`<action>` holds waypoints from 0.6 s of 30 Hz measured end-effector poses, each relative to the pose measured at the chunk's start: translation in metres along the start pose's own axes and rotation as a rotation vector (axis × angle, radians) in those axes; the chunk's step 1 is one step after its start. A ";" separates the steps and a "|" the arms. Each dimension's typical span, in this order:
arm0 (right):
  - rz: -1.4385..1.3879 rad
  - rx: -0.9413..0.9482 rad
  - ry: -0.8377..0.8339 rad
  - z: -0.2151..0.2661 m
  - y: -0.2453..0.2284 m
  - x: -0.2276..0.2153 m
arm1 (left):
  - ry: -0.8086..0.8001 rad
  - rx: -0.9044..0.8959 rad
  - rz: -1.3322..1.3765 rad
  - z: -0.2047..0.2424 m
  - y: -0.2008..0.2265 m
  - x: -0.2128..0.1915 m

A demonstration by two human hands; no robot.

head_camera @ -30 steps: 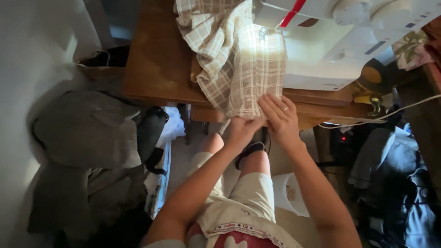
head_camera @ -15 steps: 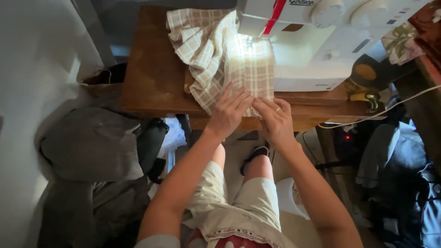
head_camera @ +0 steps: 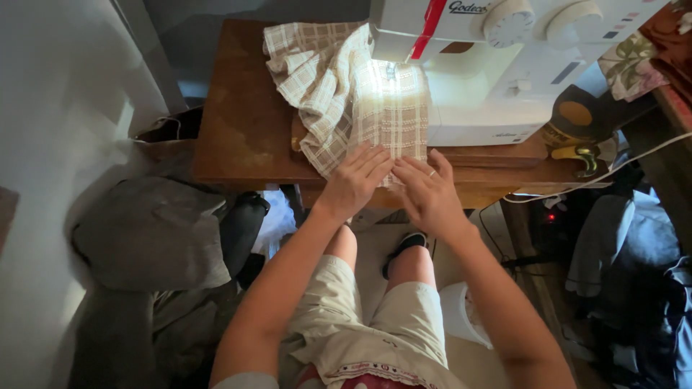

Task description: Sewing a piece of checkered fabric using a sewing machine

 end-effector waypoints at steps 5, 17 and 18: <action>-0.158 0.131 -0.134 -0.040 0.037 -0.015 | -0.013 0.016 -0.018 -0.003 -0.006 0.001; 0.185 0.336 -0.483 -0.071 0.102 0.024 | -0.064 0.062 -0.012 0.000 -0.029 0.011; 0.206 0.326 -0.464 -0.069 0.104 0.026 | -0.053 0.054 0.008 0.000 -0.030 0.012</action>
Point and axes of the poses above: each hand's wrist, its own z-axis away from the middle knuckle, its own x-axis out of the palm, y = z × x, the point moved 1 cm from there along -z, towards the middle knuckle, and after that the axes turned 4 degrees about x, right-handed, at the moved point
